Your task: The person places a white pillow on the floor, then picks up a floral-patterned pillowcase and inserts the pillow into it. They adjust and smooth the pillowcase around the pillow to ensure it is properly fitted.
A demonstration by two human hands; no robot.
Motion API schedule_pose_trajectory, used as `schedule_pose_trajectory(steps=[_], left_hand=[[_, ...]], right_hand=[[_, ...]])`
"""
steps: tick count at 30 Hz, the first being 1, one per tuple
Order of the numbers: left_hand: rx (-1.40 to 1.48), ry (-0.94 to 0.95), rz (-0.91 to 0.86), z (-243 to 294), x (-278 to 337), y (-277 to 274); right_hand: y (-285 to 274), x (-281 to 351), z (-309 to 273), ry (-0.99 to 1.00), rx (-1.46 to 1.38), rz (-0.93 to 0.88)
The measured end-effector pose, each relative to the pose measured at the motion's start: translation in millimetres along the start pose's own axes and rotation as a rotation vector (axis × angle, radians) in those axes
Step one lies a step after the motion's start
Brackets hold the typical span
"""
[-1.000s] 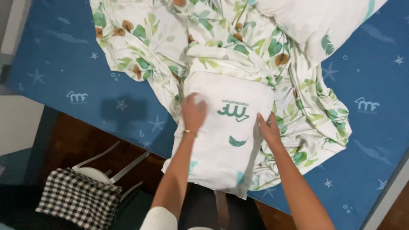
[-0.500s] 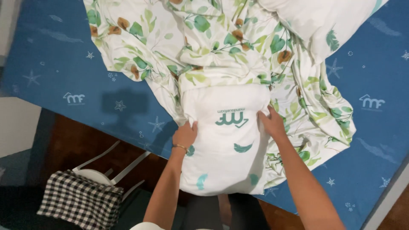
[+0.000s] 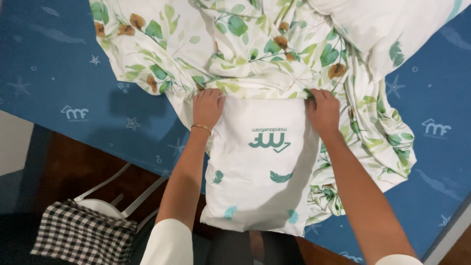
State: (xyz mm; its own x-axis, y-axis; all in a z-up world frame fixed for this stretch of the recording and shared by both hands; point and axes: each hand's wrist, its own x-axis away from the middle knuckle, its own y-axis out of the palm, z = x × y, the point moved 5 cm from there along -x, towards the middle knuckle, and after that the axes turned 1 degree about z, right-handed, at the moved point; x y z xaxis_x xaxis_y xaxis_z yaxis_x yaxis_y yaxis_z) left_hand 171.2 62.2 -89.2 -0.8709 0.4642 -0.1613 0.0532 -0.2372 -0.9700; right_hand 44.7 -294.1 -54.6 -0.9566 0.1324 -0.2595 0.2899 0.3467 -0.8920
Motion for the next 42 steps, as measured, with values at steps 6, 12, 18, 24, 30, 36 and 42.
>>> schedule_pose_trajectory(steps=[6, 12, 18, 24, 30, 36, 42], left_hand=[[0.527, -0.090, -0.014, 8, 4, -32], [0.483, 0.042, -0.085, 39, 27, -91], [0.524, 0.243, -0.163, 78, 56, -131], [0.320, 0.041, -0.193, 42, 46, -101], [0.498, -0.060, -0.046, 60, 30, -91], [0.294, 0.012, -0.003, 71, 24, -90], [0.397, -0.041, 0.135, 78, 8, -117]], right_hand=[[-6, 23, 23, 0.078, 0.079, 0.008], [7, 62, 48, 0.079, 0.146, -0.036], [-1, 72, 65, 0.384, -0.127, -0.172], [-46, 54, 4, 0.467, -0.407, -0.346], [-49, 61, -3, 0.443, -0.509, -0.275], [-62, 45, -1, 0.356, -0.347, 0.156], [-59, 49, -24, 0.052, -0.352, -0.060]])
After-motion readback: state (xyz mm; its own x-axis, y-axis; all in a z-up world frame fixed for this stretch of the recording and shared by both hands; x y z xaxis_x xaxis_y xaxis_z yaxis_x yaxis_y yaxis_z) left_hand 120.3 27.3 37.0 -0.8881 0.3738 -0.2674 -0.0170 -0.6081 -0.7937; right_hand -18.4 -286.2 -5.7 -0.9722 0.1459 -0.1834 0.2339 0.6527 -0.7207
